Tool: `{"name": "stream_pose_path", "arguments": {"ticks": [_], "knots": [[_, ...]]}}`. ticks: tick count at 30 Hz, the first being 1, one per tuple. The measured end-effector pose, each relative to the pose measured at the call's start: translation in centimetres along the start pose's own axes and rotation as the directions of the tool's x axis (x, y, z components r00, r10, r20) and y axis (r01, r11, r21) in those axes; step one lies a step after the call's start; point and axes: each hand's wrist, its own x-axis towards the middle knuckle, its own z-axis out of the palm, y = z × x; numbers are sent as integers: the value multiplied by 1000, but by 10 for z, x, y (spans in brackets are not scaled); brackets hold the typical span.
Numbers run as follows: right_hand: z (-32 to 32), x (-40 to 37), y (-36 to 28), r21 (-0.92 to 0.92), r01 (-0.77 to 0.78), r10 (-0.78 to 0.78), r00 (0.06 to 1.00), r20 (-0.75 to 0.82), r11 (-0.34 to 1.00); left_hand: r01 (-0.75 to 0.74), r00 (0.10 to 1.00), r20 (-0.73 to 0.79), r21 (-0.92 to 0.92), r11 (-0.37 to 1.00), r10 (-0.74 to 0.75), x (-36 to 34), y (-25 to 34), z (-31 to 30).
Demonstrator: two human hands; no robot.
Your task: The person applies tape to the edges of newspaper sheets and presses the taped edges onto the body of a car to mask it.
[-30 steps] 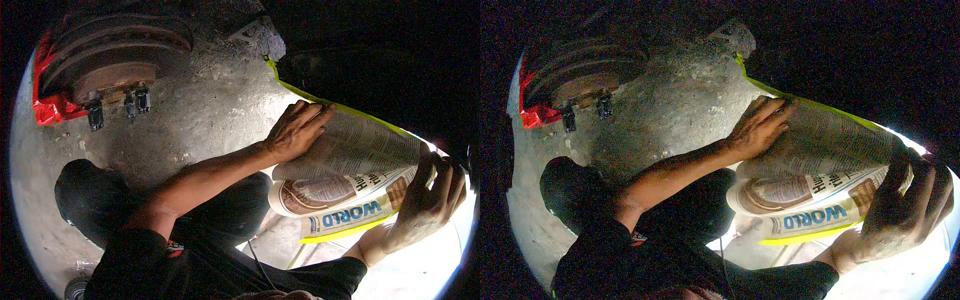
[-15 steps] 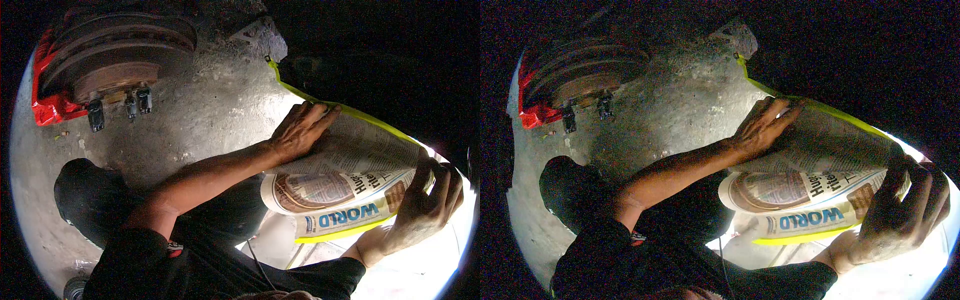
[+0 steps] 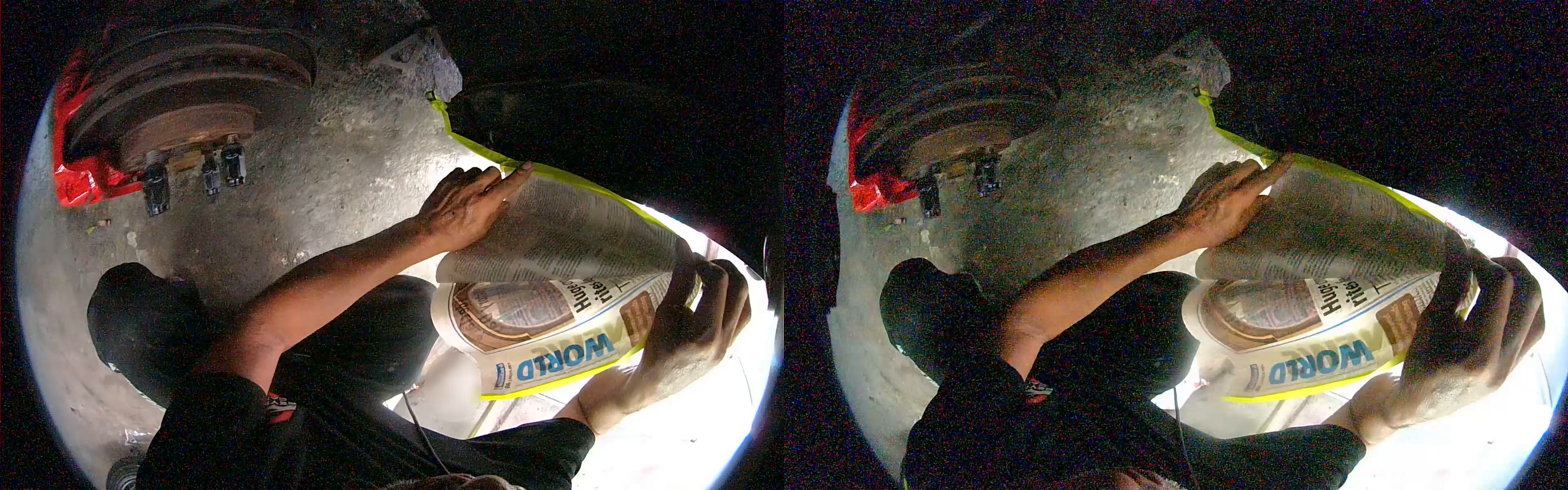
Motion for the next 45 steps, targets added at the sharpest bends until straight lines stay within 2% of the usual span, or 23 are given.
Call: {"name": "stream_pose_path", "arguments": {"ticks": [5, 8, 11, 14, 18, 21, 22, 25, 28, 33, 39, 45], "knots": [[1, -2, 0, -26, -18, 18, 1000, 1, 1000, 30, 998, 55, 94, 995, -35, -1, 2, -7], [4, -2, 1, 6, -21, 21, 1000, 1, 1000, 16, 999, 32, 64, 998, -18, 3, -5, -4], [4, 2, -5, 44, -31, 30, 999, 22, 999, 55, 995, 73, 114, 992, -64, 7, -2, -10], [2, 3, -1, 77, -29, 26, 998, 48, 997, 60, 994, 82, 70, 996, -65, 12, -1, -13], [4, 5, -3, 64, -29, 29, 1000, 5, 998, -59, 989, -133, 76, 995, 69, 17, 4, -13], [3, 4, -3, -17, -92, 93, 995, 48, 996, -146, 970, -186, 69, 987, 157, 15, 16, -18], [1, 6, -4, -15, -109, 110, 990, 92, 994, -153, 968, -189, 61, 986, 162, 15, 20, -18], [1, 7, -4, -41, -95, 97, 993, 67, 995, -167, 963, -207, 48, 985, 173, 16, 27, -18], [4, 7, -1, -18, -102, 103, 988, 116, 995, -164, 961, -216, 60, 985, 173, 18, 25, -16], [3, 6, -2, 21, -67, 66, 996, 58, 998, -98, 983, -151, 62, 993, 106, 16, 31, -17], [-1, 11, -7, -6, -54, 54, 998, 21, 999, -125, 978, -150, 121, 985, 143, 20, 36, -15], [0, 8, -3, -1, -40, 40, 999, 22, 999, -195, 946, -225, 179, 964, 233, 28, 36, -10]]}}
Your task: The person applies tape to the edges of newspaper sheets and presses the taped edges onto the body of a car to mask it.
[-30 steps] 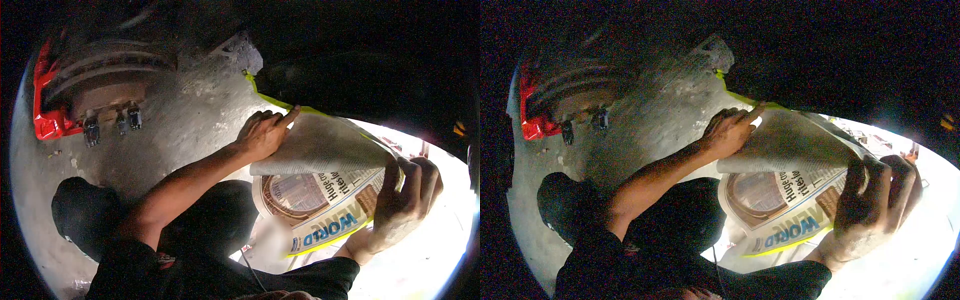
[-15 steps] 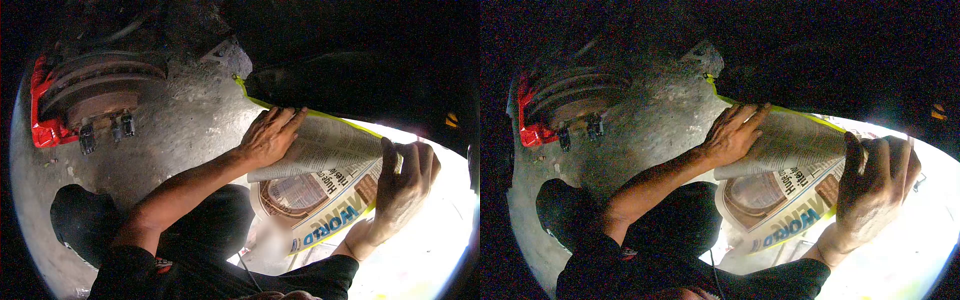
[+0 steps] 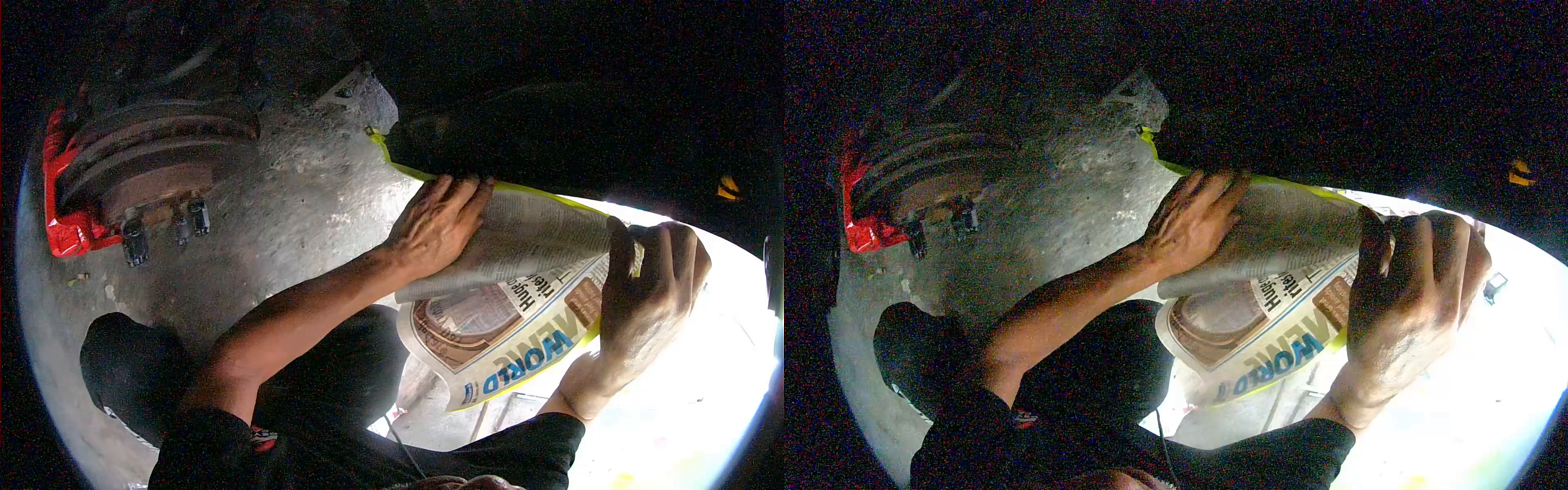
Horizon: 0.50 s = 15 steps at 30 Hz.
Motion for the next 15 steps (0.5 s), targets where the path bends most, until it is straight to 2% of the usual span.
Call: {"name": "stream_pose_path", "arguments": {"ticks": [9, 15], "knots": [[-5, 2, -6, -40, -20, 19, 1000, -23, 999, -16, 995, 98, 4, 1000, 16, -2, 7, -11], [-8, 3, -9, -71, -53, 51, 998, -31, 996, -19, 995, 101, -18, 1000, 20, 0, 9, -15]]}}
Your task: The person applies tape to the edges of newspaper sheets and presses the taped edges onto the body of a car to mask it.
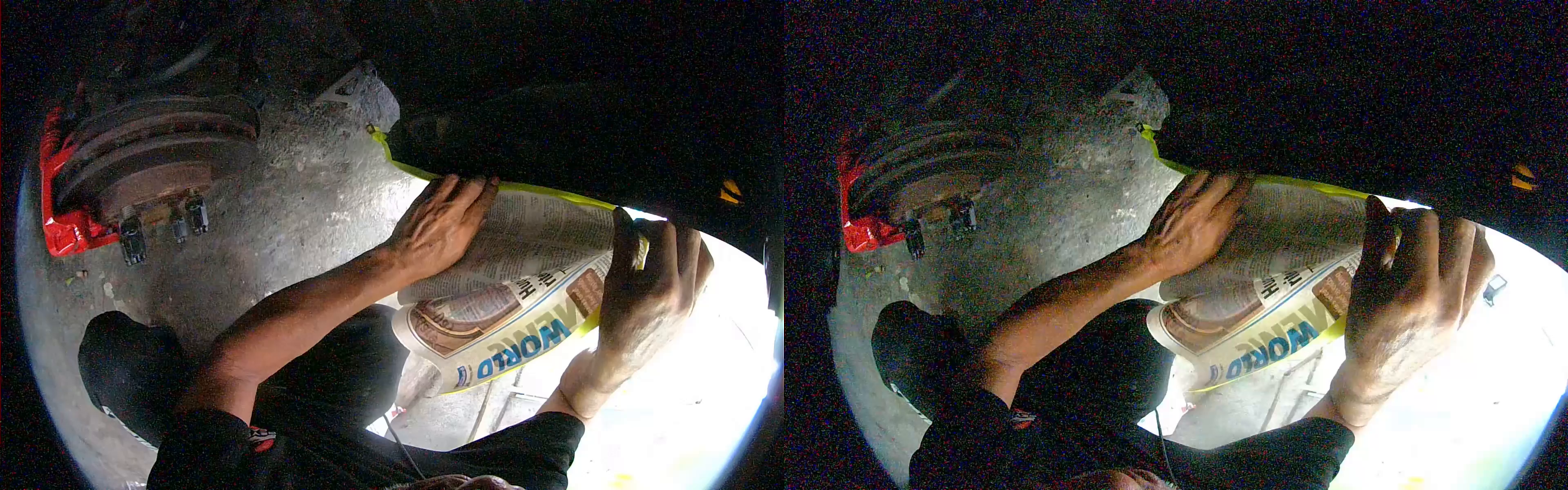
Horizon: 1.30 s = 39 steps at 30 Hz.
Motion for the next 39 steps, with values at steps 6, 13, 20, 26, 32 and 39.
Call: {"name": "stream_pose_path", "arguments": {"ticks": [6, 13, 20, 26, 32, 39], "knots": [[2, -5, 2, 14, -16, 17, 999, -48, 1000, -12, 999, -48, -35, 999, 11, -1, 5, 2], [-6, -3, -1, 10, -15, 16, 996, -83, 1000, -68, 995, -91, -202, 977, 51, 6, 21, -14], [-5, -5, -1, -9, -38, 38, 997, -72, 999, -12, 998, -63, -169, 986, 2, 8, 29, -10], [-3, -5, -2, -23, -59, 57, 996, -70, 998, -89, 981, -175, -29, 996, 83, 8, 25, 5], [-6, -8, -6, -16, -64, 63, 996, -65, 998, 1, 997, -76, -144, 990, -12, 10, 32, -1], [-4, -8, -2, 36, -31, 34, 997, -74, 999, -10, 992, -123, -49, 999, 4, 15, 40, 1]]}}
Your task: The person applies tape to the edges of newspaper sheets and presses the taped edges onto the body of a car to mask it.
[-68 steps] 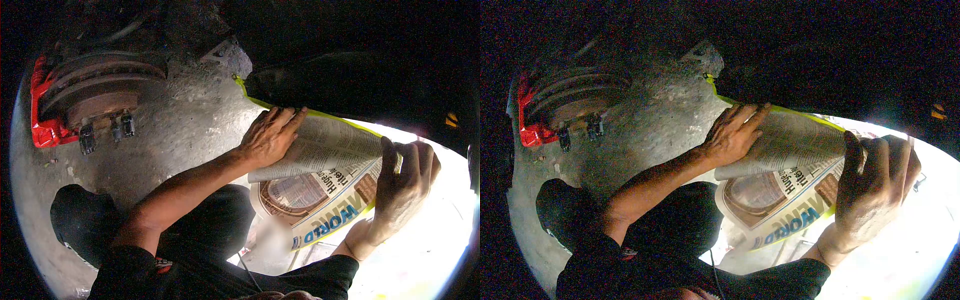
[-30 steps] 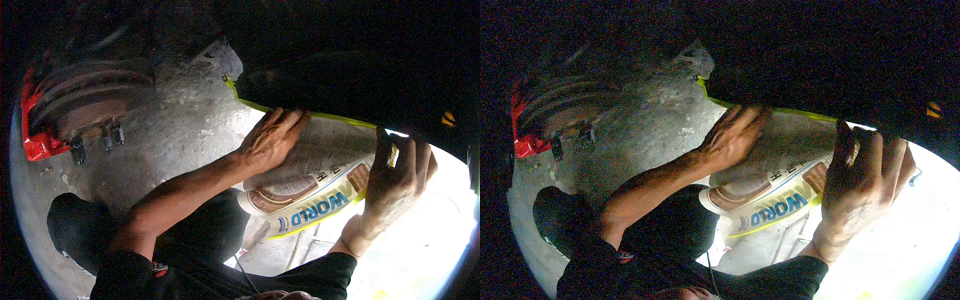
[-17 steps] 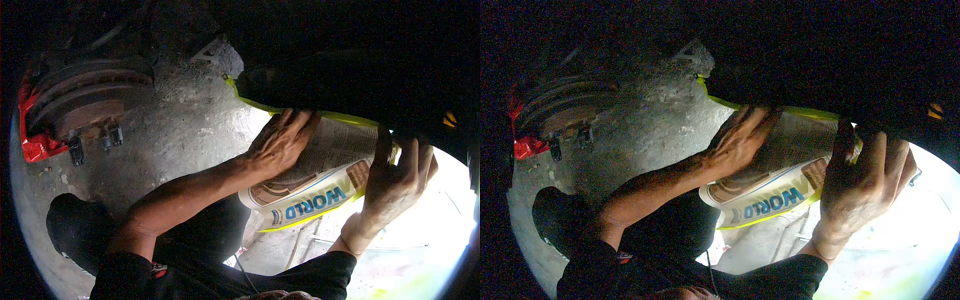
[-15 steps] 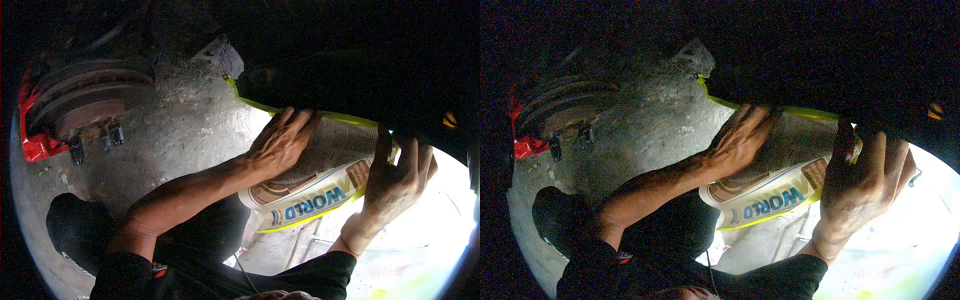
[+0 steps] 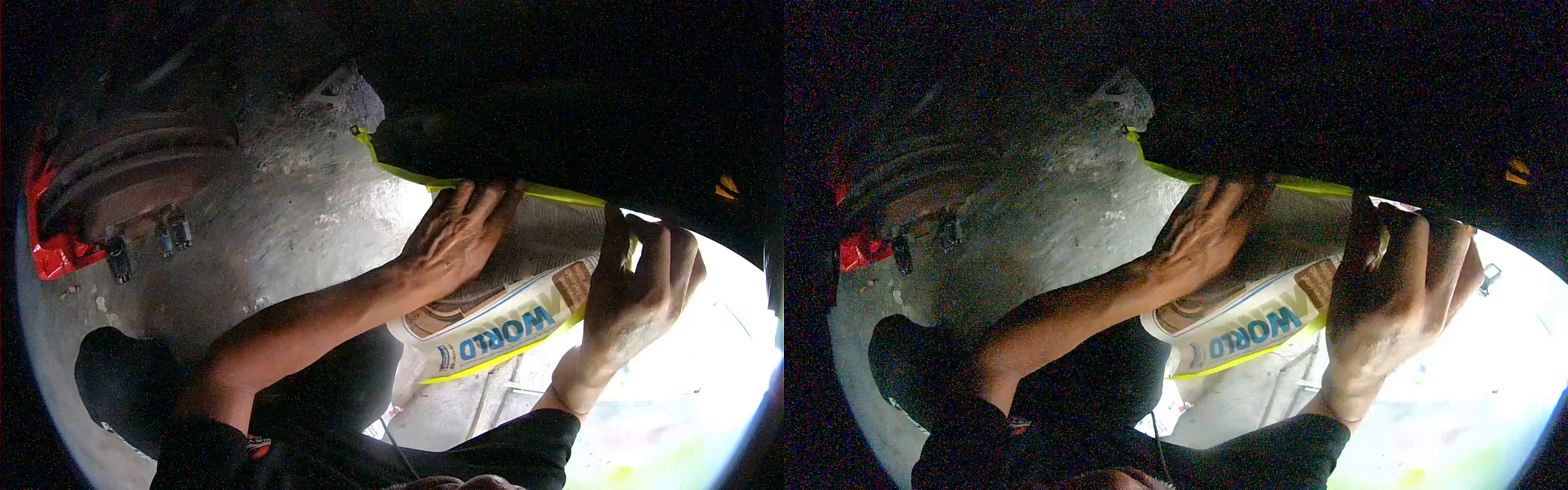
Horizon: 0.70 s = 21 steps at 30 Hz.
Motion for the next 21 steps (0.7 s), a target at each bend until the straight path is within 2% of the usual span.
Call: {"name": "stream_pose_path", "arguments": {"ticks": [3, 6, 12, 15, 18, 21], "knots": [[2, 0, 2, -14, 2, -3, 1000, -21, 1000, 8, 998, 65, -1, 1000, -8, 2, 3, -8], [3, 0, 4, -13, 1, -1, 1000, 10, 1000, -73, 996, -45, 3, 997, 73, 6, 3, -4], [4, 2, 2, -5, -11, 11, 1000, -24, 1000, -49, 995, 90, 60, 997, 44, 11, 10, -10], [0, 2, 3, -22, -1, 1, 1000, -31, 1000, -57, 998, 3, -4, 998, 57, 14, 11, -7], [0, 1, 3, -34, -11, 10, 999, -36, 999, -140, 989, -59, -90, 986, 135, 21, 24, -15], [2, 0, 6, -32, -3, 2, 1000, -20, 999, -123, 989, -103, -137, 983, 109, 26, 29, -9]]}}
